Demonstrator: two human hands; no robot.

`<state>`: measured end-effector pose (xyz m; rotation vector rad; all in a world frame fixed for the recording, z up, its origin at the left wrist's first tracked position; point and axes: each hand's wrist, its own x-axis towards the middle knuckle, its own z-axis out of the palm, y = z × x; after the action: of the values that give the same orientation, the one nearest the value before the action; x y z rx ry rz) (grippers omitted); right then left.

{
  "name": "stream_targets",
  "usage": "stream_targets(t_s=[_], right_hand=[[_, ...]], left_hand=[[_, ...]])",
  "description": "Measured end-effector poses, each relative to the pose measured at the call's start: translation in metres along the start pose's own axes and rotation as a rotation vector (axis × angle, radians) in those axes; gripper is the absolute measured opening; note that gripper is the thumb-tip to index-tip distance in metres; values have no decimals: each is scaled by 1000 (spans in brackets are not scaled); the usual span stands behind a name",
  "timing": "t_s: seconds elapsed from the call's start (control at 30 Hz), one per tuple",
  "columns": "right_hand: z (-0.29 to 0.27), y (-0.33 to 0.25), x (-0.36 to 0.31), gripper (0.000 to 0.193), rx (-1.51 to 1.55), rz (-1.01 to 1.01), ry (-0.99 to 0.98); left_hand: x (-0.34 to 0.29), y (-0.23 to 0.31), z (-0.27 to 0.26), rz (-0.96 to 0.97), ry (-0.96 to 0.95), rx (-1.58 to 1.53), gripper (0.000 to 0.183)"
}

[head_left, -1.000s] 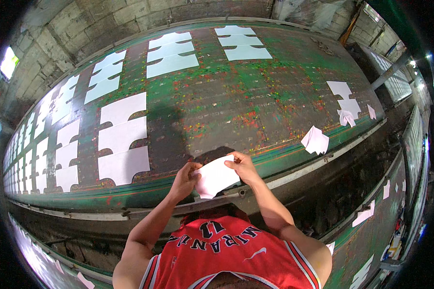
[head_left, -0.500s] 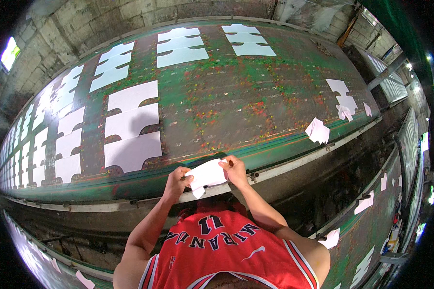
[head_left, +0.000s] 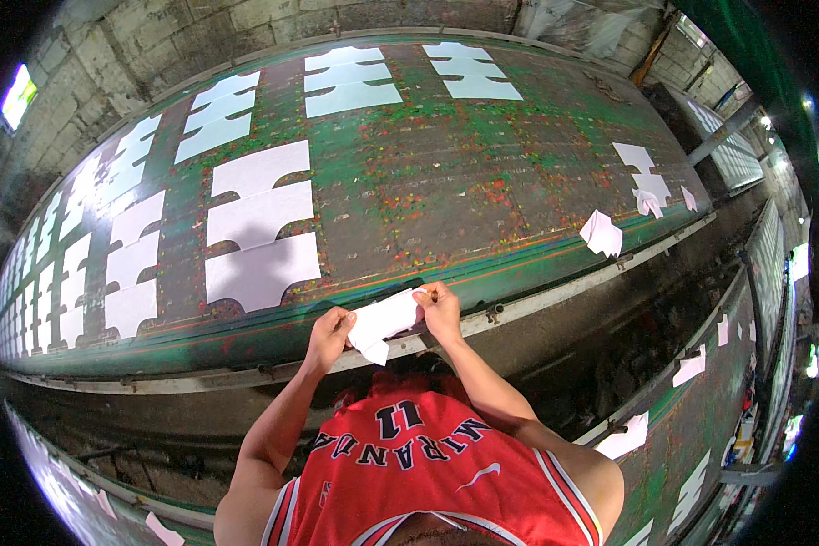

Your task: The person places white paper cutouts with curved notches onto a moving conveyor belt. They pick up each cutout, align it with existing pieces, and press it down to secure it in place.

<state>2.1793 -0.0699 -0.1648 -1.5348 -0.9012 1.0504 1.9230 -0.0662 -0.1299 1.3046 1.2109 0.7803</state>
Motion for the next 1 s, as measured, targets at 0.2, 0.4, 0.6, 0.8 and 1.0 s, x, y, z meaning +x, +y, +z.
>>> stream_targets(t_s=[0.2,0.4,0.6,0.8,1.0], right_hand=[[4,-8,-8,12,1,-128,191],[-13,-36,5,11,-73,-188,307],[-39,-106,3,18,-410,-663,170],[-25,-140,-3,33,-845,-1115,-215],[-34,-139,-11,35,-728,-1185,-213]], left_hand=[[6,-6,-3,-46,-50,-85,24],[13,-7,-27,-98,-64,107,24],[16,34,-40,59,-100,813,29],[44,94,12,541,-185,359,58],[62,95,45,357,-471,342,34]])
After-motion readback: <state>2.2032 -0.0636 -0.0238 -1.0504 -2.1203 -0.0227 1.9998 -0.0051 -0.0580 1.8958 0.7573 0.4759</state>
